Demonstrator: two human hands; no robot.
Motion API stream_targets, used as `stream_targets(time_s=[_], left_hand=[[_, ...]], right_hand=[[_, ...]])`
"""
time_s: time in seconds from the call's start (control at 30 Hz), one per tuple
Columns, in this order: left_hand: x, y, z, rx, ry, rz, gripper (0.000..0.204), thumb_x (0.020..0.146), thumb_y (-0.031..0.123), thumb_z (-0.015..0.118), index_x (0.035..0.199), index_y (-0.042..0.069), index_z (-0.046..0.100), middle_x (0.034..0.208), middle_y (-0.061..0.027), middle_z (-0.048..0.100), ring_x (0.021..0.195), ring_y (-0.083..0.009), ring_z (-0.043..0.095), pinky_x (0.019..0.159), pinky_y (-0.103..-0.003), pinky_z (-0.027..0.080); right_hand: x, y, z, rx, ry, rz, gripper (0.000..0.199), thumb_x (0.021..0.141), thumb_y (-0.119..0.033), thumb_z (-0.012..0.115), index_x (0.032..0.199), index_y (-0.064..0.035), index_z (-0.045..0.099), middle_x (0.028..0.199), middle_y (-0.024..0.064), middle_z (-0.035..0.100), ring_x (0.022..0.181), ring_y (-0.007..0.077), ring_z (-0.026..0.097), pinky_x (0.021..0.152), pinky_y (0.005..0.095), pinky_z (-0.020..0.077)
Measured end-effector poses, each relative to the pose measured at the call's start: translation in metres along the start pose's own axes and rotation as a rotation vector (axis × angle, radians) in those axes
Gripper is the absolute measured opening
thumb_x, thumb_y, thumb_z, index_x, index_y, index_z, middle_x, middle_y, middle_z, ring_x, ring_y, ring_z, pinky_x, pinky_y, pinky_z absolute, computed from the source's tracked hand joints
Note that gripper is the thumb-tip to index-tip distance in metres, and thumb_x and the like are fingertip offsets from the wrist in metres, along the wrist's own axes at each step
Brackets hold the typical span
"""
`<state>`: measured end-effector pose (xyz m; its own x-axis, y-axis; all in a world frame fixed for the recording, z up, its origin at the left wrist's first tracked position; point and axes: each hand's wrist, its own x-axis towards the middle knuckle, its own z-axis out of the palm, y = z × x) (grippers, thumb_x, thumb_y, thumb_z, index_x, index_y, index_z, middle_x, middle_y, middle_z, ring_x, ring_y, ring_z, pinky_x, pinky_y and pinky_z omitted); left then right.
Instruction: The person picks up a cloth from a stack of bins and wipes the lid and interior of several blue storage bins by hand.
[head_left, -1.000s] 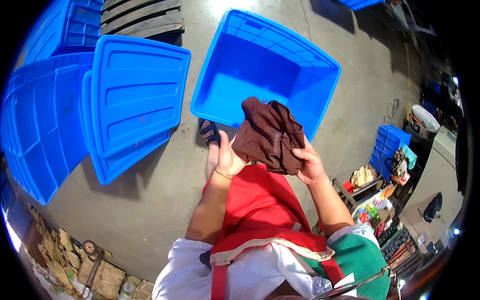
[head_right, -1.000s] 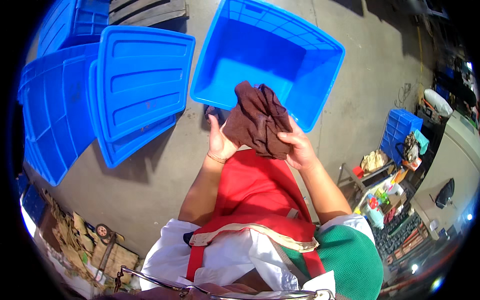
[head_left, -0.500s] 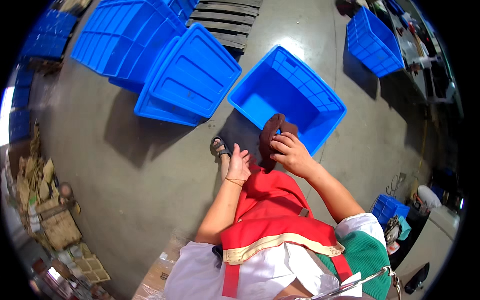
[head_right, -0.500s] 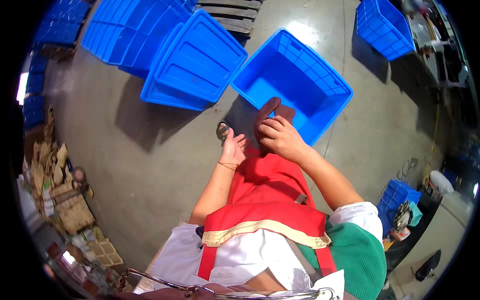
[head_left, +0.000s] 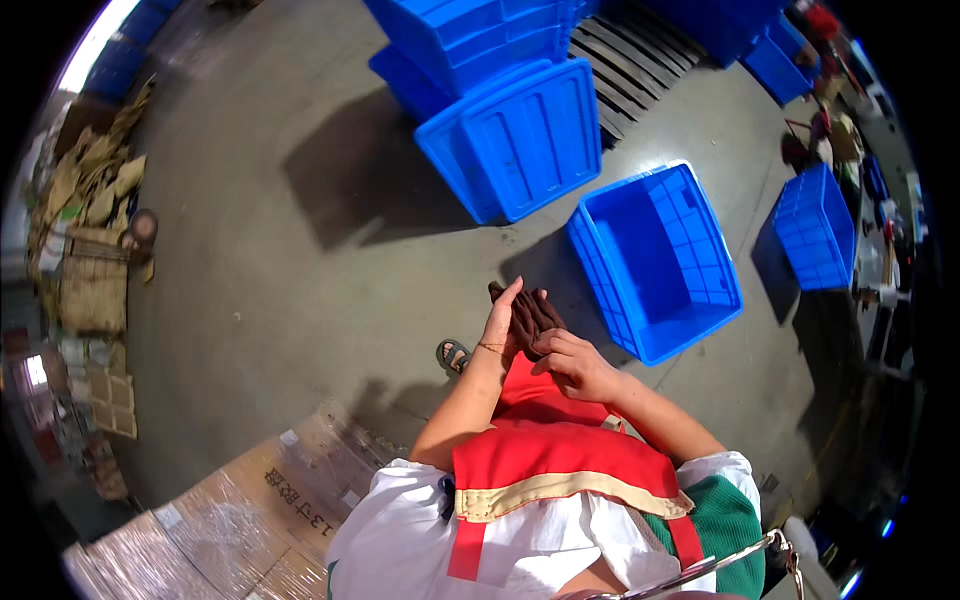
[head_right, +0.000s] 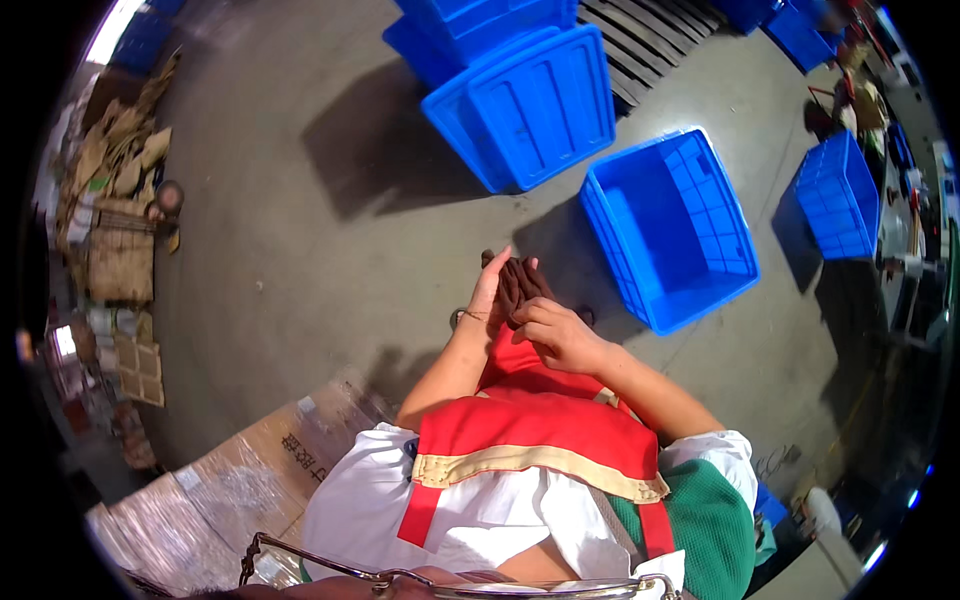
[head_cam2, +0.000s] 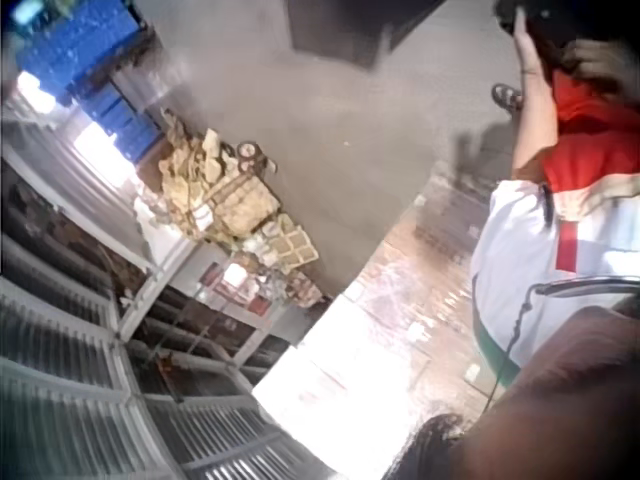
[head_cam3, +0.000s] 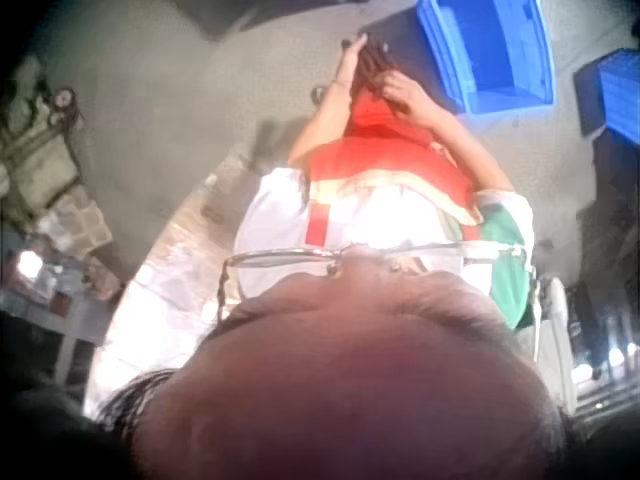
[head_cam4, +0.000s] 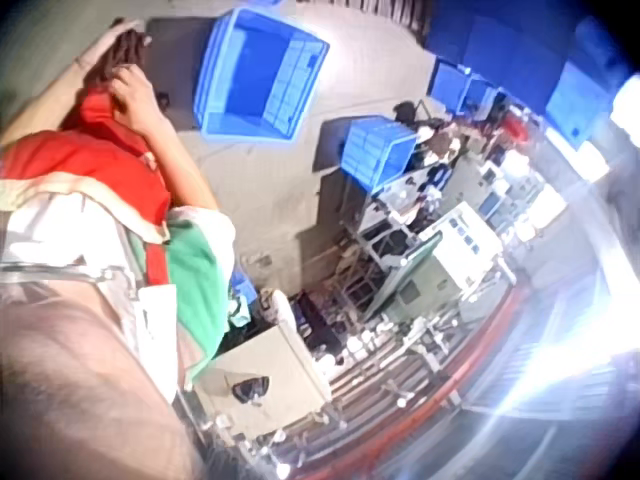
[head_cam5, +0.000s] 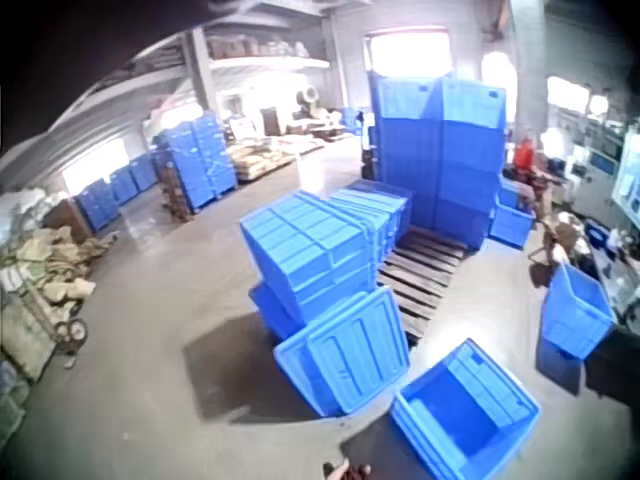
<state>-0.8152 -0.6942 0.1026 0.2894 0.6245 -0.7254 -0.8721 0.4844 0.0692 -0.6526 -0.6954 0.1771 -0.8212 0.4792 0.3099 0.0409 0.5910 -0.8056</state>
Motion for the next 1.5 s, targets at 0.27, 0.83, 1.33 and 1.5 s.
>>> stream_targets(time_s=[0.27, 0.83, 1.33, 1.5], left_hand=[[-0.119, 0.129, -0.086, 0.418, -0.502, 0.213, 0.090, 0.063, 0.061, 0.070, 0.127, 0.005, 0.040, 0.120, -0.0035, 0.049, 0.112, -0.0156, 0.047, 0.094, -0.032, 0.041], [-0.265, 0.383, -0.163, -0.599, -0.888, 0.604, 0.038, 0.086, 0.024, 0.057, 0.118, 0.004, 0.048, 0.103, -0.0136, 0.054, 0.090, -0.0254, 0.056, 0.063, -0.031, 0.054], [-0.401, 0.832, -0.207, 1.031, 1.071, 1.272, 0.017, 0.077, 0.015, 0.061, 0.082, -0.001, 0.057, 0.066, -0.0076, 0.061, 0.059, -0.0131, 0.053, 0.055, -0.030, 0.043], [-0.447, 0.925, -0.281, 0.940, 1.107, 1.464, 0.020, 0.081, 0.016, 0.059, 0.094, 0.000, 0.059, 0.081, -0.0091, 0.065, 0.073, -0.0189, 0.059, 0.064, -0.030, 0.047]], right_hand=[[0.178, 0.013, 0.105, 0.258, 0.470, 0.341, 0.016, 0.072, 0.003, 0.048, 0.083, -0.0025, 0.058, 0.087, 0.0084, 0.061, 0.082, 0.0250, 0.057, 0.076, 0.0322, 0.0454], [0.531, -0.002, 0.351, 1.912, -0.509, 0.350, 0.044, 0.086, -0.039, 0.055, 0.118, -0.0091, 0.046, 0.109, 0.0124, 0.049, 0.107, 0.0288, 0.049, 0.084, 0.0467, 0.0470], [1.023, -0.087, 0.482, 0.236, -0.201, -0.107, 0.018, 0.087, -0.015, 0.053, 0.097, -0.0036, 0.062, 0.075, 0.0055, 0.060, 0.069, 0.0154, 0.056, 0.065, 0.0307, 0.0447], [1.094, -0.141, 0.552, 0.080, -0.050, -0.293, 0.021, 0.081, -0.015, 0.047, 0.087, -0.0019, 0.062, 0.084, 0.0238, 0.063, 0.084, 0.0399, 0.060, 0.076, 0.0457, 0.0468]])
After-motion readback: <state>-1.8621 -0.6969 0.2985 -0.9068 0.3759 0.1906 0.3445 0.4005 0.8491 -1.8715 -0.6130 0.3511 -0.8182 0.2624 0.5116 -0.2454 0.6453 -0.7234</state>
